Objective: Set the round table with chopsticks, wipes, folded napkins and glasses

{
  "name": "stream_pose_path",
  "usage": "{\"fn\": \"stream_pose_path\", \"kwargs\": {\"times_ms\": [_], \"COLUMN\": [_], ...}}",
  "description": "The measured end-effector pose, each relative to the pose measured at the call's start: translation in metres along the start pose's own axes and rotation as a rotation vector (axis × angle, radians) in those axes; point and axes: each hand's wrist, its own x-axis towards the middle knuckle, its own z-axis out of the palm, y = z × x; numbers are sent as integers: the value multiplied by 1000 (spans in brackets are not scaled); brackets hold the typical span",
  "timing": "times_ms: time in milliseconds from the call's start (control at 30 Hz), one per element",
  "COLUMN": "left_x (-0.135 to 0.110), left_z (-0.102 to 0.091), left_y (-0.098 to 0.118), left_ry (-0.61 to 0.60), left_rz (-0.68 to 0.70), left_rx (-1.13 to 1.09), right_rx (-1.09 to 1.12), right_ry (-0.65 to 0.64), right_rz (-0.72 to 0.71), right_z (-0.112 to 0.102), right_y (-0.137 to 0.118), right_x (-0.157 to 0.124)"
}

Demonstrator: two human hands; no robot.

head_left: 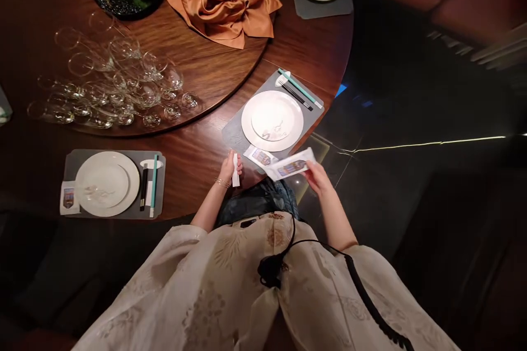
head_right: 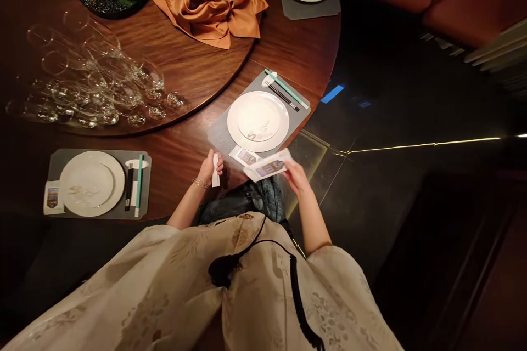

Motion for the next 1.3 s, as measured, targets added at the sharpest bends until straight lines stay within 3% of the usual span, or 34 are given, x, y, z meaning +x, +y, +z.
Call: {"fn": "stream_pose_path", "kwargs": {"times_ms": [67,133,200,267,333,400,533,600,700,833,967,1133,1300], "left_x": [16,31,44,55,63,70,84,92,107,125,136,153,163], "left_z": [37,79,123,167,209,244,292,302,299,272,247,247,261], "left_y": [1,-1,-6,-12,-19,-26,-35,-36,-35,-28,-17,-1,14], "left_ry": [-61,-123,-167,-189,-189,-170,-48,37,152,380,542,610,544], "left_rz": [-47,-93,-116,-127,-125,-99,6,55,122,175,131,124,155], "left_rx": [-135,-239,-299,-317,-327,-339,-335,-305,-261,-271,-331,-417,-533], "right_rx": [127,185,163,54,-125,-312,-529,-547,-554,-649,-828,-933,-1007], "right_ry": [99,98,-7,-166,-322,-436,-590,-639,-679,-655,-614,-618,-707], "right_rz": [-69,-89,-28,82,177,191,140,139,98,44,21,67,203], "right_z": [-44,-88,-123,-143,-146,-136,-112,-111,-118,-120,-101,-72,-68], "right_y": [-6,-18,-35,-54,-73,-89,-110,-116,-118,-120,-127,-132,-141], "right_x": [14,33,53,68,77,81,90,102,136,205,274,320,322]}}
